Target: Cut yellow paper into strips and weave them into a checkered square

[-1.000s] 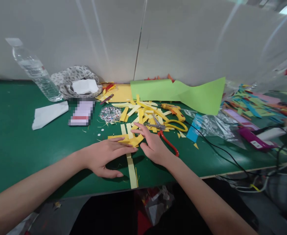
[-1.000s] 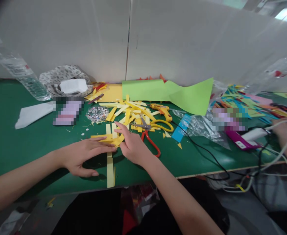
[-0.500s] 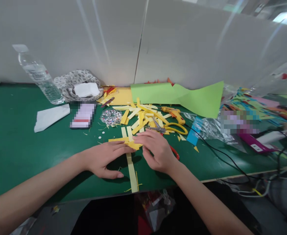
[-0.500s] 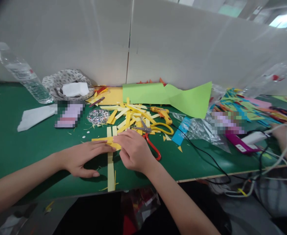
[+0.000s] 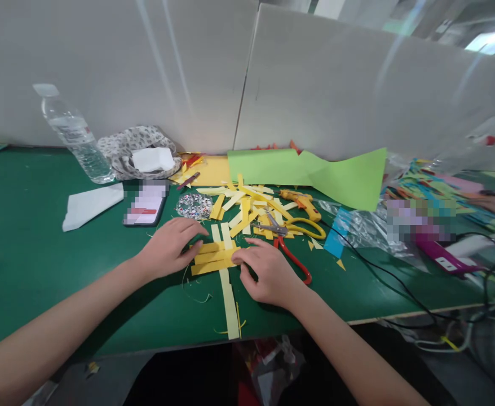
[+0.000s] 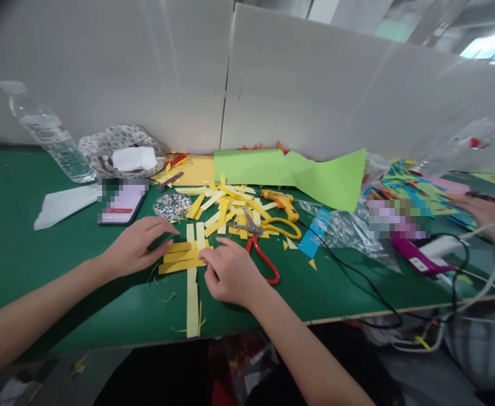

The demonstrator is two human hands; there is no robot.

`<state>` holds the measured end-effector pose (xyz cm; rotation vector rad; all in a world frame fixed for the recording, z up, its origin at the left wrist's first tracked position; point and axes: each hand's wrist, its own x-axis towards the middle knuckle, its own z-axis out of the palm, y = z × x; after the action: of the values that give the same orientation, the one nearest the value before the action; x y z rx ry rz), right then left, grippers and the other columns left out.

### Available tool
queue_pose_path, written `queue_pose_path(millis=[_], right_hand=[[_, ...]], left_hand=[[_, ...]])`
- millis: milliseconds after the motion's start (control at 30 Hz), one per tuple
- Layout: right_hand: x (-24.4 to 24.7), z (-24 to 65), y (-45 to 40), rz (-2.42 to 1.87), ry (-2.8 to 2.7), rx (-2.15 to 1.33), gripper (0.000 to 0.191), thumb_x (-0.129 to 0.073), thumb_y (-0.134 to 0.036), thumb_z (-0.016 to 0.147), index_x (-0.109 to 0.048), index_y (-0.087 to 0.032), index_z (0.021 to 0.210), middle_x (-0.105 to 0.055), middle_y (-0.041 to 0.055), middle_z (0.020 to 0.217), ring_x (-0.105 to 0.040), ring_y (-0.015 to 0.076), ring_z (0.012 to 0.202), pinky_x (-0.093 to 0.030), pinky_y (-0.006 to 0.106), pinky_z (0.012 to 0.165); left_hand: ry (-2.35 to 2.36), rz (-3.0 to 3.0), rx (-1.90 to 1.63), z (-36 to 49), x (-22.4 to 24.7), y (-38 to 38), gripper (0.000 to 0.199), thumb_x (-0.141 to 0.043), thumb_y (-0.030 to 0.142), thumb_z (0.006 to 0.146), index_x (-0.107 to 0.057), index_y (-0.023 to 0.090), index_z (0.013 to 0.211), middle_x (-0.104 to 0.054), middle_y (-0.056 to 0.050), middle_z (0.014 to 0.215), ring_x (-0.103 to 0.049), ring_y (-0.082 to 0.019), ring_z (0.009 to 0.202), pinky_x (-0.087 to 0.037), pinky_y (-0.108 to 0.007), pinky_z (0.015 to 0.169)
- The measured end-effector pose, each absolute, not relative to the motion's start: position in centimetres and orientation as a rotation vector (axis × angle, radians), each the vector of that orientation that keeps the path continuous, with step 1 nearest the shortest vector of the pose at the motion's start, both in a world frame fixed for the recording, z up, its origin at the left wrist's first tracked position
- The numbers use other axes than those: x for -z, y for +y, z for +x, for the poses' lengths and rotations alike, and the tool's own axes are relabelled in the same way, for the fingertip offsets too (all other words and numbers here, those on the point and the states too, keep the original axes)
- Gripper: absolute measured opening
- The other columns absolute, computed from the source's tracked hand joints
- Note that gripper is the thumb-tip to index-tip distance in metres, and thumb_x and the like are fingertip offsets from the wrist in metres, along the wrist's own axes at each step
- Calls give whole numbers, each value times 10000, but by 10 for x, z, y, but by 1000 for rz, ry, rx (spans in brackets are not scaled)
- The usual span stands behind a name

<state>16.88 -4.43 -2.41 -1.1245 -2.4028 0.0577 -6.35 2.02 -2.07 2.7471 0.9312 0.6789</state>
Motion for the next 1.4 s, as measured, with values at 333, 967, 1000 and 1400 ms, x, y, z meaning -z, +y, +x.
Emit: queue_pose_path(millis=[333, 967, 1000, 1400], right_hand=[[33, 162, -34, -1270, -2331, -91, 375, -410, -150, 876, -426, -166, 1250, -655, 108, 1029, -614, 221, 956, -525, 371, 770], [33, 160, -33, -1267, -2389, -6, 312, -396, -145, 880, -493, -148, 1177, -660, 113, 967, -612, 233, 914, -519, 392, 760], [33, 160, -33, -1276, -2384, -9, 329, -396, -144, 876, -477, -150, 1195, -656, 117, 992, -612, 237, 929, -522, 398, 768], [29, 159, -35, -1299, -2294, -79, 620, -383, -144, 857, -128, -225, 1415, -372, 134, 1392, -411, 243, 1263, -535, 381, 851]], left_hand=[[1097, 2718, -472, -67, 21, 28, 246, -507, 431, 787, -562, 194, 822, -584, -40, 881, -539, -229, 836, -385, -400, 772], [812, 2264, -624, -57, 14, 17, 431, -270, 407, 943, -646, 215, 1032, -665, -51, 1054, -589, -206, 982, -444, -368, 891], [776, 2296, -608, -57, 15, 16, 422, -269, 395, 946, -626, 217, 1085, -654, -55, 1098, -578, -208, 1020, -430, -379, 919], [608, 2658, -257, -52, 21, 11, 470, -307, 417, 934, -325, 267, 1379, -388, -33, 1425, -291, -246, 1335, -120, -518, 1100]])
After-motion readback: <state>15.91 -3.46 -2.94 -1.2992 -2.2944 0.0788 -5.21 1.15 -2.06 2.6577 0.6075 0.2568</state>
